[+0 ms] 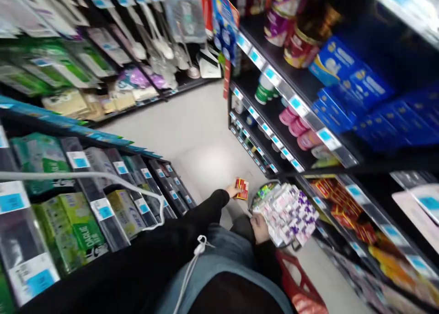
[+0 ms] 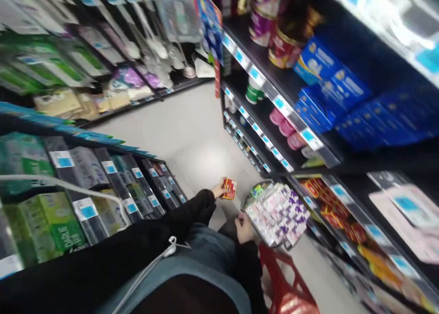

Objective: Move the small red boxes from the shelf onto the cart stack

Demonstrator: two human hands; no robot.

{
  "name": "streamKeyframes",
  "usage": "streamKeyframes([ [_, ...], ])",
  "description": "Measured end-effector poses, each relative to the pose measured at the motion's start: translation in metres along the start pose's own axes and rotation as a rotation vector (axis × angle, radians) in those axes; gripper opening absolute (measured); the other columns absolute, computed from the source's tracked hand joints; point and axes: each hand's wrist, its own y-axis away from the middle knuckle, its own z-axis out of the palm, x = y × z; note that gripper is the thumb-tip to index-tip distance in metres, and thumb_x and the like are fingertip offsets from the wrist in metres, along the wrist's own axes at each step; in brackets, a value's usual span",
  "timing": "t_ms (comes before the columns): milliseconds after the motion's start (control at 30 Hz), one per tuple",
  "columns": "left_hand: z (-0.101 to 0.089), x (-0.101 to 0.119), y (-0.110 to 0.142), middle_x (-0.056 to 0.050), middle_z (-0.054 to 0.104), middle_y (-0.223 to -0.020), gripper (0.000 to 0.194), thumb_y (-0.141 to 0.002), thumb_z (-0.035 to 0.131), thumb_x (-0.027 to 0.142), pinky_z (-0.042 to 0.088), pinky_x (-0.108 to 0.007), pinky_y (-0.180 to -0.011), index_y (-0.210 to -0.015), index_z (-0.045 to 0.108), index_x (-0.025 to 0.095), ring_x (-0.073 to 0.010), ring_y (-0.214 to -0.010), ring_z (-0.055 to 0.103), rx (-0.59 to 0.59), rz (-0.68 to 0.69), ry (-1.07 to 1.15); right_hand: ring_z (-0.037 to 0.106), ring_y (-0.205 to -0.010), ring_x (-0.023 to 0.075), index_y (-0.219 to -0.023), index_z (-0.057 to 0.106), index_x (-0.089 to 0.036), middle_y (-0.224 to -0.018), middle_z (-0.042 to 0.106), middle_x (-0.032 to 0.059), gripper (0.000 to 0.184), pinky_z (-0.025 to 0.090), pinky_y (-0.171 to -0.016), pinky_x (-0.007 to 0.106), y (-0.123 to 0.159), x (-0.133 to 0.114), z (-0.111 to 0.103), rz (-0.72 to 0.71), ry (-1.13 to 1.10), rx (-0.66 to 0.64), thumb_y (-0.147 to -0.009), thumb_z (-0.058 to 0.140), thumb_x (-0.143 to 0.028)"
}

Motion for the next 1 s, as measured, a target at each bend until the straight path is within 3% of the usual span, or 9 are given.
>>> streamKeyframes([
  [100, 0.069, 0.0, 0.01, -0.008, 0.061, -0.116, 0.083, -0.074, 0.066, 0.022, 0.056, -0.031, -0.06, -0.142, 0.018, 0.029, -0.016, -0.069, 0.064, -0.165, 0.056, -0.034, 0.062, -0.102, 0.0244, -0.117, 0.055, -0.012, -0.11, 0.064, 0.015, 0.048, 0.048, -0.093, 0.039, 0.005, 0.028, -0.044, 0.024, -0.068, 0.105, -0.076, 0.052, -0.038],
  [200, 0.151, -0.013, 0.028, -0.009, 0.062, -0.112, 0.088, -0.072, 0.07, 0.026, 0.056, -0.032, -0.061, -0.144, 0.02, 0.027, -0.0179, -0.072, 0.065, -0.278, 0.055, -0.009, 0.061, -0.106, 0.0254, -0.136, 0.04, -0.009, -0.127, 0.053, 0.0205, 0.067, 0.049, -0.091, 0.039, 0.017, 0.076, -0.099, -0.013, -0.063, 0.15, -0.079, 0.056, -0.042],
  [300, 0.237, -0.033, 0.054, -0.006, 0.065, -0.102, 0.09, -0.066, 0.072, 0.021, 0.055, -0.033, -0.058, -0.143, 0.025, 0.025, -0.0198, -0.069, 0.064, -0.355, 0.03, -0.023, 0.047, -0.126, 0.0306, -0.146, 0.028, -0.014, -0.145, 0.035, 0.0201, 0.093, 0.042, -0.103, 0.044, 0.042, 0.133, -0.157, -0.233, 0.113, 0.089, -0.069, 0.071, -0.045],
  [367, 0.29, -0.044, 0.075, -0.003, 0.065, -0.096, 0.088, -0.063, 0.073, 0.019, 0.054, -0.032, -0.057, -0.141, 0.032, 0.025, -0.0198, -0.067, 0.064, -0.368, 0.021, -0.047, 0.035, -0.135, 0.0333, -0.148, 0.025, -0.014, -0.147, 0.031, 0.0186, 0.107, 0.035, -0.11, 0.046, 0.063, 0.168, -0.191, -0.348, 0.24, 0.024, -0.059, 0.079, -0.042],
  [500, 0.368, -0.052, 0.113, -0.001, 0.067, -0.093, 0.085, -0.062, 0.074, 0.024, 0.052, -0.03, -0.056, -0.139, 0.038, 0.025, -0.0194, -0.064, 0.064, -0.358, 0.038, -0.105, 0.042, -0.129, 0.0336, -0.147, 0.024, -0.012, -0.14, 0.038, 0.0193, 0.114, 0.04, -0.106, 0.044, 0.102, 0.219, -0.238, -0.346, 0.325, -0.038, -0.053, 0.082, -0.037],
  [633, 0.417, -0.057, 0.138, -0.004, 0.068, -0.099, 0.091, -0.066, 0.075, 0.032, 0.052, -0.027, -0.059, -0.145, 0.031, 0.024, -0.017, -0.063, 0.064, -0.326, 0.094, -0.226, 0.045, -0.125, 0.0336, -0.14, 0.033, -0.012, -0.132, 0.044, 0.019, 0.101, 0.042, -0.104, 0.045, 0.121, 0.256, -0.265, -0.395, 0.301, -0.009, -0.053, 0.079, -0.036],
  [767, 0.449, -0.076, 0.148, -0.007, 0.069, -0.101, 0.082, -0.083, 0.056, 0.049, 0.053, -0.029, -0.069, -0.151, 0.021, 0.018, -0.0185, -0.071, 0.067, -0.294, 0.115, -0.307, 0.051, -0.115, 0.0333, -0.128, 0.041, -0.015, -0.118, 0.052, 0.0156, 0.087, 0.043, -0.099, 0.049, 0.123, 0.296, -0.288, -0.363, 0.242, 0.075, -0.052, 0.076, -0.04],
  [867, 0.461, -0.101, 0.151, -0.009, 0.069, -0.108, 0.068, -0.088, 0.051, 0.049, 0.048, -0.03, -0.089, -0.146, 0.035, 0.018, -0.0229, -0.1, 0.065, -0.21, 0.143, -0.54, 0.053, -0.11, 0.0338, -0.123, 0.043, -0.013, -0.114, 0.052, 0.0154, 0.086, 0.042, -0.099, 0.05, 0.128, 0.329, -0.304, -0.233, 0.229, 0.191, -0.05, 0.074, -0.047],
  [1000, 0.463, -0.147, 0.157, -0.02, 0.062, -0.121, 0.057, -0.089, 0.055, 0.038, 0.042, -0.034, -0.096, -0.137, 0.045, 0.008, -0.0294, -0.116, 0.058, -0.089, -0.008, -0.728, 0.051, -0.112, 0.0369, -0.118, 0.046, -0.009, -0.111, 0.053, 0.0183, 0.087, 0.039, -0.1, 0.051, 0.152, 0.368, -0.318, -0.123, 0.236, 0.322, -0.047, 0.073, -0.052],
])
